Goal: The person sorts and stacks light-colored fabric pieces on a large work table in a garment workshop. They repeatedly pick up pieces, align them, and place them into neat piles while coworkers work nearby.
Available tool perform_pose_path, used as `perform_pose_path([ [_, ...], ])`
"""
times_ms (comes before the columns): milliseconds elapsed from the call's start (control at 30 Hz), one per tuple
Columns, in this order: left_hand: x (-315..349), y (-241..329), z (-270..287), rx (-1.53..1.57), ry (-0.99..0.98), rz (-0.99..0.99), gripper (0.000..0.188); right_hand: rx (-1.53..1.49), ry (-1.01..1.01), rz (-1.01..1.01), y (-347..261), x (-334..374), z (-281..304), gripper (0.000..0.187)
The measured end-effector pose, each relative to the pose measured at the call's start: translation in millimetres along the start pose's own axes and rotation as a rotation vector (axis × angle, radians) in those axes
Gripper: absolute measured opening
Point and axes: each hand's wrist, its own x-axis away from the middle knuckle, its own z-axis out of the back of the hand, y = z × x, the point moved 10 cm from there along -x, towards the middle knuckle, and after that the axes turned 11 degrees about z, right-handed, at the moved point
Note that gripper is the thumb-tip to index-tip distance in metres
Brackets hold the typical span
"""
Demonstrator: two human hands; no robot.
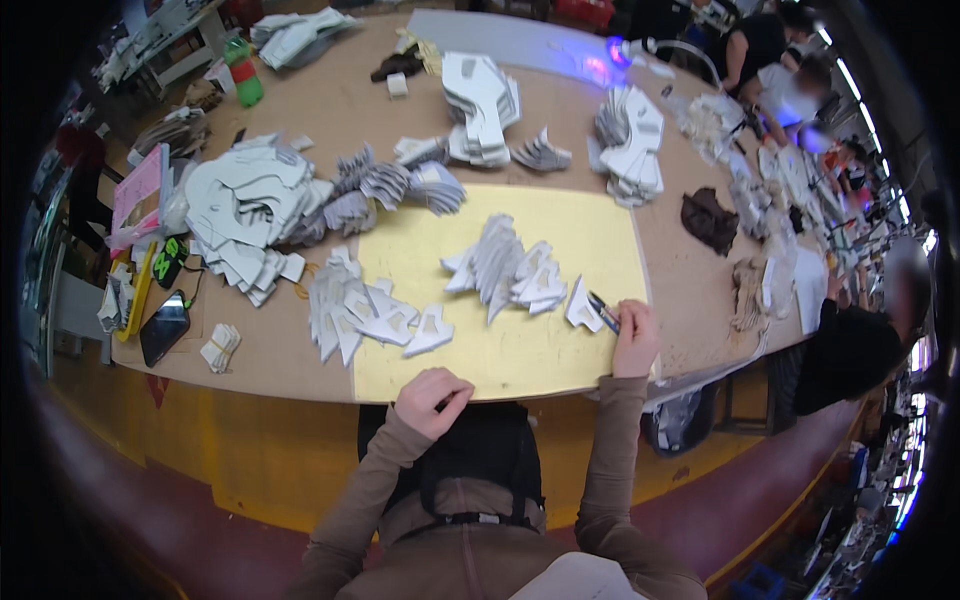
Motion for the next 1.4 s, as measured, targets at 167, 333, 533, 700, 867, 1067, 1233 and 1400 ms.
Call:
perform_pose_path([
  [167,-12,9,-13,-0.089,-0.058,-0.002,0.006,-0.136,-0.062,-0.115,2,6,-4,0.018],
  [333,-19,19,-6,-0.142,-0.044,-0.053,0.008,-0.085,-0.131,-0.085,-7,1,-16,0.023],
  [533,-22,15,30,-0.243,0.090,-0.027,0.011,-0.307,0.109,-0.281,-4,11,2,0.033],
  [700,-17,9,38,-0.166,0.041,0.048,0.011,0.087,-0.226,-0.106,-49,0,-34,0.035],
  [867,-20,19,19,0.053,-0.043,0.099,0.013,-0.306,-0.355,-0.560,-52,23,-52,0.015],
  [1067,-23,-9,-21,0.748,-0.159,0.500,0.016,-0.880,-0.589,-0.535,-139,58,-84,0.066],
  [1233,-16,-26,-15,0.857,-0.153,0.599,0.017,-0.505,-0.413,-0.008,-177,24,-56,0.040],
  [1400,-12,-29,-4,0.807,0.010,0.570,0.017,-0.446,-0.465,0.167,-201,29,-71,0.021],
])
